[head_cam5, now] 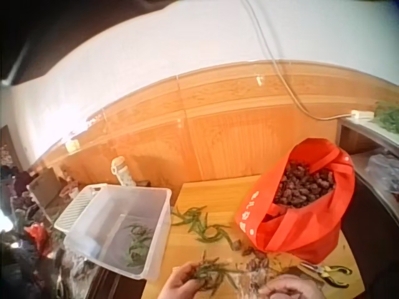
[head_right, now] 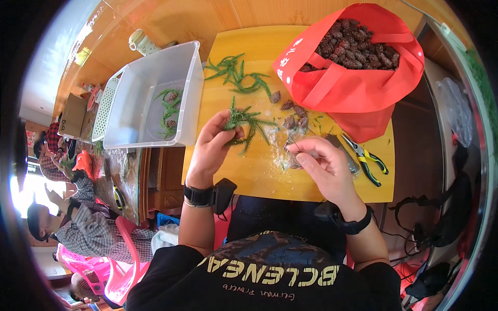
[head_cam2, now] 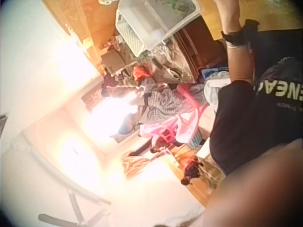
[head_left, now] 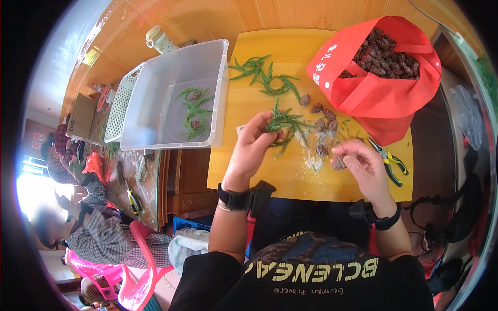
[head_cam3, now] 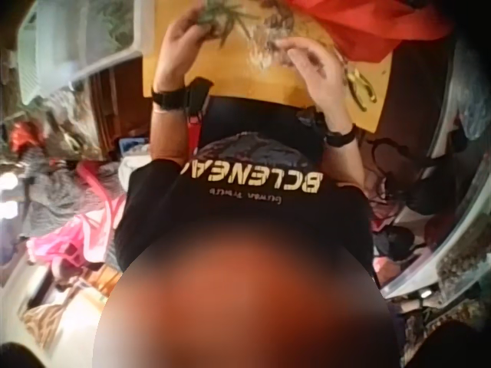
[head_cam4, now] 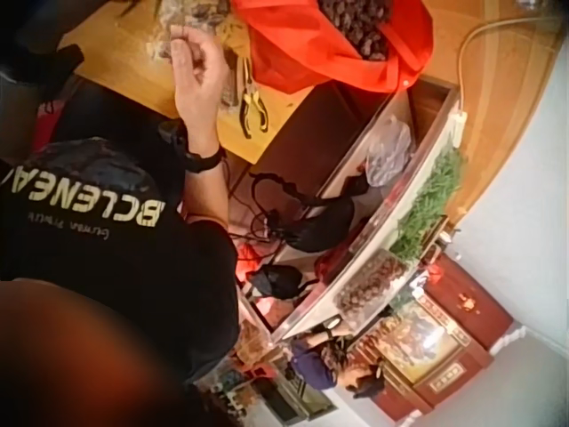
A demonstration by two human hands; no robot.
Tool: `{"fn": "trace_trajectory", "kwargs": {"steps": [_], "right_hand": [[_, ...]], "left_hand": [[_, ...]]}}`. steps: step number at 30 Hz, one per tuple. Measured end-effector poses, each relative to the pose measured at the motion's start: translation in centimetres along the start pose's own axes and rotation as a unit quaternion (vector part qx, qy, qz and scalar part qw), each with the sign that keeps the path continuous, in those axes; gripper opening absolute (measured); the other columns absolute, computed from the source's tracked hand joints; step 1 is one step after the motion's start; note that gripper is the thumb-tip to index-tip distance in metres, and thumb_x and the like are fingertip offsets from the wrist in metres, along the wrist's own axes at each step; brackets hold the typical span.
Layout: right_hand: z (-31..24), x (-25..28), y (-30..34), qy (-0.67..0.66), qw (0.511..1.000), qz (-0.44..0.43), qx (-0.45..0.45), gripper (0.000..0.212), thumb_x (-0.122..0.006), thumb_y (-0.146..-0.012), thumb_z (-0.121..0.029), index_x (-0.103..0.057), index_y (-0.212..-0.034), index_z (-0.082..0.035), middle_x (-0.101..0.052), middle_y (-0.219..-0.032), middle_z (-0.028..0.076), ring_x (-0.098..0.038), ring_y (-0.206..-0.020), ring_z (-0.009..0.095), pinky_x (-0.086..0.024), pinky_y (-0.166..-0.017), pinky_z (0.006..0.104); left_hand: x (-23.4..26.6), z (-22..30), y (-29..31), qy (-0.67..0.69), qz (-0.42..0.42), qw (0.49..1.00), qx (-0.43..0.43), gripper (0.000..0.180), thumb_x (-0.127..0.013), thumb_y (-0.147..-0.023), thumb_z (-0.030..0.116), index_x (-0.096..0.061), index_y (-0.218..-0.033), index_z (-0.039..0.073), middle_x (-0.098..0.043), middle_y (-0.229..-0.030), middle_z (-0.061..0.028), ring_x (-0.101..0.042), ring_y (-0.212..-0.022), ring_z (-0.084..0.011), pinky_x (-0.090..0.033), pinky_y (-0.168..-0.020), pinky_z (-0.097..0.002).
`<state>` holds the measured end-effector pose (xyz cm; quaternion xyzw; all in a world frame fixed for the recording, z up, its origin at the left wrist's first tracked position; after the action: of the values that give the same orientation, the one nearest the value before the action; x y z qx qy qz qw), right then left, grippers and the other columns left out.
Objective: Assembling artificial pine branches by trimming them with pliers and attaching pine cones.
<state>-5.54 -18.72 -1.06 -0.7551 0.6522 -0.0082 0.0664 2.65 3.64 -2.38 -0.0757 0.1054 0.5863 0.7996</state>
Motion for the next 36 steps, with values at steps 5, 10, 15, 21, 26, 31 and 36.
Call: {"fn": "trace_trajectory", "kwargs": {"steps": [5, 10, 15, 21, 26, 31, 36], "right_hand": [[-2.0, -1.8, -1.5, 0.034, 0.997, -0.027, 0.058, 0.019, -0.051, -0.088, -0.009, -0.056, -0.1, 0.005, -0.044, -0.123, 0.016, -0.057, -0.088, 0.013, -0.046, -0.077, 0.0243], [-1.7, -2.6, -2.1, 0.026, 0.996, -0.074, 0.032, 0.019, -0.053, -0.087, -0.008, -0.058, -0.099, 0.006, -0.047, -0.119, 0.015, -0.057, -0.088, 0.012, -0.046, -0.076, 0.0231], [-1.5, -2.3, -2.1, 0.032, 0.996, -0.089, 0.001, 0.018, -0.054, -0.086, -0.006, -0.059, -0.099, 0.006, -0.054, -0.101, 0.01, -0.056, -0.081, 0.012, -0.046, -0.073, 0.0227], [-1.0, -2.0, -2.0, -0.025, 0.999, -0.044, -0.01, 0.019, -0.054, -0.087, -0.008, -0.059, -0.098, 0.006, -0.055, -0.099, 0.01, -0.053, -0.082, 0.012, -0.043, -0.073, 0.0229], [-1.2, -1.8, -1.9, -0.032, 0.999, -0.042, -0.015, 0.018, -0.054, -0.087, -0.008, -0.059, -0.097, 0.006, -0.056, -0.099, 0.01, -0.054, -0.083, 0.012, -0.044, -0.074, 0.0235], [-1.5, -1.5, -2.0, -0.022, 0.999, -0.044, -0.001, 0.017, -0.054, -0.086, -0.006, -0.059, -0.098, 0.006, -0.056, -0.099, 0.01, -0.054, -0.084, 0.012, -0.044, -0.074, 0.0234], [-1.3, -1.6, -1.8, -0.015, 0.999, -0.033, 0.006, 0.016, -0.053, -0.086, -0.003, -0.059, -0.097, 0.006, -0.056, -0.099, 0.012, -0.056, -0.083, 0.013, -0.046, -0.076, 0.025]], "left_hand": [[-2.5, 1.1, 1.4, 0.047, -0.039, 0.998, 0.031, 0.031, -0.051, -0.082, 0.0, -0.047, -0.113, -0.002, -0.054, -0.089, -0.0032, -0.051, -0.077, -0.0102, -0.042, -0.071, -0.0218], [-3.3, 1.4, 1.8, -0.072, -0.055, 0.996, -0.016, 0.024, -0.062, -0.078, 0.001, -0.052, -0.099, 0.002, -0.054, -0.092, -0.0003, -0.049, -0.087, -0.0049, -0.042, -0.075, -0.021], [-2.8, 0.2, 1.5, -0.166, -0.034, 0.984, -0.056, 0.025, -0.063, -0.073, -0.005, -0.051, -0.093, 0.004, -0.055, -0.093, -0.0012, -0.051, -0.085, -0.0074, -0.041, -0.074, -0.0201], [-3.5, 1.1, 0.9, -0.282, -0.029, 0.944, -0.171, 0.021, -0.066, -0.069, -0.005, -0.048, -0.08, 0.001, -0.053, -0.102, -0.0089, -0.053, -0.09, -0.0121, -0.042, -0.073, -0.0222], [-3.5, 0.7, 0.9, -0.285, -0.026, 0.937, -0.199, 0.018, -0.064, -0.07, -0.005, -0.051, -0.08, 0.0, -0.055, -0.103, -0.0102, -0.054, -0.092, -0.014, -0.044, -0.071, -0.0234], [-3.9, 1.0, 1.0, -0.314, 0.011, 0.914, -0.255, 0.017, -0.059, -0.072, -0.008, -0.054, -0.086, -0.001, -0.058, -0.095, -0.0092, -0.056, -0.083, -0.0149, -0.045, -0.07, -0.0239], [-4.2, 0.6, 0.9, -0.276, 0.023, 0.924, -0.265, 0.018, -0.06, -0.071, -0.01, -0.053, -0.085, -0.001, -0.057, -0.095, -0.0077, -0.055, -0.081, -0.0118, -0.044, -0.067, -0.0224]]}}
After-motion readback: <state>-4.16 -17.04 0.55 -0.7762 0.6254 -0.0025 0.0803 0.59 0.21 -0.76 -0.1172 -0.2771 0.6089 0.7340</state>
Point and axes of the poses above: each hand's wrist, its own y-axis away from the middle knuckle, its own x-axis out of the back of the hand, z = x × y, the point moved 2 cm from there along -y, towards the middle knuckle
